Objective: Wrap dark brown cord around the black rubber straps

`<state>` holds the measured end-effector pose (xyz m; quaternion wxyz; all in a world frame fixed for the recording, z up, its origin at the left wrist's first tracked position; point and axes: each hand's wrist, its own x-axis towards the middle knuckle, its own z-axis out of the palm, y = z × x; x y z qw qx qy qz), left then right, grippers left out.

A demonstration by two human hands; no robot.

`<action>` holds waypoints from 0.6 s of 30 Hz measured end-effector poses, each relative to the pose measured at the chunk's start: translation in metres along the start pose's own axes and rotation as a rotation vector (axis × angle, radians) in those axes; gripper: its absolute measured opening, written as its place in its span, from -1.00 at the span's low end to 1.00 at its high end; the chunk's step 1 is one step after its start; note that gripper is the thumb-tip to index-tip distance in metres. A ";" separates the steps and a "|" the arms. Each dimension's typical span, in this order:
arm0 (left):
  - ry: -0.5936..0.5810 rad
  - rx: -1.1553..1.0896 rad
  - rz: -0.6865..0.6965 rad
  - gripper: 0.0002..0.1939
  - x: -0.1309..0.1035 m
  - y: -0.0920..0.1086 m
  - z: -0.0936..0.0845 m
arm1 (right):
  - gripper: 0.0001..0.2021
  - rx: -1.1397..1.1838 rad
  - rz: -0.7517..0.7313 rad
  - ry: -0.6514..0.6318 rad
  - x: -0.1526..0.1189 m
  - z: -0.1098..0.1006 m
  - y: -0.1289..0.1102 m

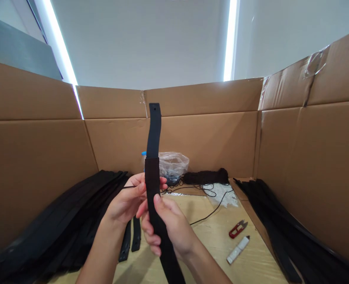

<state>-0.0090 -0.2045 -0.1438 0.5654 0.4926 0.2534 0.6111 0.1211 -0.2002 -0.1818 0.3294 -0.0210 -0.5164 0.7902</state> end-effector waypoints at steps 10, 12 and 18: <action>0.323 0.290 0.272 -0.68 -0.005 0.000 0.008 | -0.66 -0.553 -0.279 0.369 0.010 -0.006 0.009; 0.333 0.309 0.284 -0.71 -0.004 0.000 0.007 | -0.68 -0.659 -0.352 0.452 0.010 -0.005 0.011; 0.217 0.223 0.231 -0.74 -0.001 -0.001 0.001 | -0.54 -0.450 -0.334 0.466 0.008 -0.003 0.009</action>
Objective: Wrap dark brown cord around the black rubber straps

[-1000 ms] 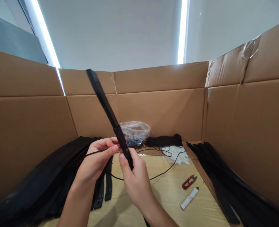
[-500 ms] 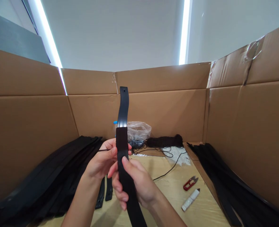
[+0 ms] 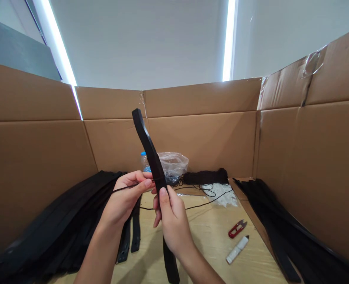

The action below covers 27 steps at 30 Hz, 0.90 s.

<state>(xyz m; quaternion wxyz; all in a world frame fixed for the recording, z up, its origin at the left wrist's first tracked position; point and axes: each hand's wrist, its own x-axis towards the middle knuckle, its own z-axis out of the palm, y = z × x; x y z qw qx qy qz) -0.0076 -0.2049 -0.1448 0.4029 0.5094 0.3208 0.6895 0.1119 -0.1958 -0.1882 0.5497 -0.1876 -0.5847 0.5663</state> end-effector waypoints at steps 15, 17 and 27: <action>-0.079 -0.098 -0.071 -0.62 0.002 -0.003 0.002 | -0.60 0.388 0.269 -0.314 0.002 -0.001 -0.001; 0.038 0.022 0.013 -0.65 0.000 -0.002 0.004 | -0.61 0.151 0.142 -0.184 0.002 0.001 0.003; 0.011 0.066 0.026 -0.79 -0.004 0.003 0.002 | -0.58 -0.119 -0.007 -0.017 0.001 -0.001 0.003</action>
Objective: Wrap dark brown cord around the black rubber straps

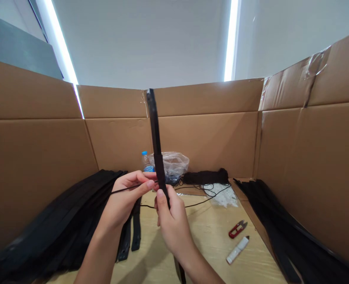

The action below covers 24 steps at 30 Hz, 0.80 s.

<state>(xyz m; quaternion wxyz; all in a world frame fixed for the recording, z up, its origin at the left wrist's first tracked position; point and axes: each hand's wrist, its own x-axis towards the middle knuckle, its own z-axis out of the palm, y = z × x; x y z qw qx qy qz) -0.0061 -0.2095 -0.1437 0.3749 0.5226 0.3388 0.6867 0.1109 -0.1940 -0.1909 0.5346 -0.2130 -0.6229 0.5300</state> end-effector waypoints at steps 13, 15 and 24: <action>-0.162 -0.223 -0.071 -0.65 0.001 0.002 -0.005 | -0.63 0.713 0.311 -0.558 -0.003 -0.008 -0.010; -0.124 -0.204 -0.051 -0.67 0.000 0.002 -0.005 | -0.65 0.650 0.285 -0.517 -0.002 -0.007 -0.008; -0.037 -0.129 -0.017 -0.73 0.003 -0.002 -0.004 | -0.62 0.517 0.144 -0.277 0.001 0.001 0.000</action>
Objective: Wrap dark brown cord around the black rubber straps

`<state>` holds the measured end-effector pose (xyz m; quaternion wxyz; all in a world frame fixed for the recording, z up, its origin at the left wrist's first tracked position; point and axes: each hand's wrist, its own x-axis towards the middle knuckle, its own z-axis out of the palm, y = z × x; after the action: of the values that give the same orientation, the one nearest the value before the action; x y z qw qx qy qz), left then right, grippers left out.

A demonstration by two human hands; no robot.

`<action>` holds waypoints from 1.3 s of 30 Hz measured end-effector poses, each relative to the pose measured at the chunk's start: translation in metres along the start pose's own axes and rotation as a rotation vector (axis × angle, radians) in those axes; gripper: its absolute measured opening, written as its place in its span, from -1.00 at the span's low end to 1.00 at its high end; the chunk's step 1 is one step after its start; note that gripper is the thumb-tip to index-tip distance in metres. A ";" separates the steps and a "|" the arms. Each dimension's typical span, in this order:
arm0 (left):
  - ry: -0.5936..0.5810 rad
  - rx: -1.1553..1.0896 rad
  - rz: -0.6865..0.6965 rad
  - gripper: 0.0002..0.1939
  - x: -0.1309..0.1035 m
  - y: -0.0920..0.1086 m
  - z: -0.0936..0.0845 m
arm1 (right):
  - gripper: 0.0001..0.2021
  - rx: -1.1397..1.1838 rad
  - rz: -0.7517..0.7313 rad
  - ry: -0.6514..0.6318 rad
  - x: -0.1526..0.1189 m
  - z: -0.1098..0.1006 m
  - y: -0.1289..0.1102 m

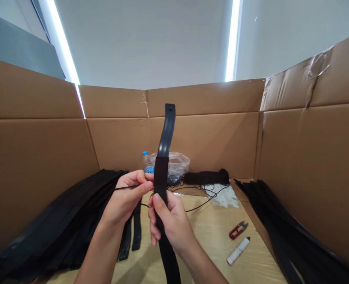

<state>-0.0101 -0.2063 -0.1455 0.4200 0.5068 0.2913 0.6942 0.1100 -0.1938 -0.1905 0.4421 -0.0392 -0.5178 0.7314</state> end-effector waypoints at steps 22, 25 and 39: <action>-0.056 -0.010 -0.075 -0.63 -0.001 0.001 0.002 | -0.62 -0.062 0.051 -0.076 -0.002 0.002 -0.001; 0.117 0.096 0.013 -0.68 -0.001 0.002 0.002 | -0.63 -0.371 -0.071 0.128 0.001 0.003 0.001; 0.071 0.012 -0.028 -0.74 0.001 0.004 0.007 | -0.49 -0.468 -0.125 0.307 -0.003 0.001 -0.018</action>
<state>-0.0046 -0.2080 -0.1395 0.4160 0.4800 0.3173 0.7042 0.1220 -0.1960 -0.1773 0.5385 -0.2182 -0.6010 0.5489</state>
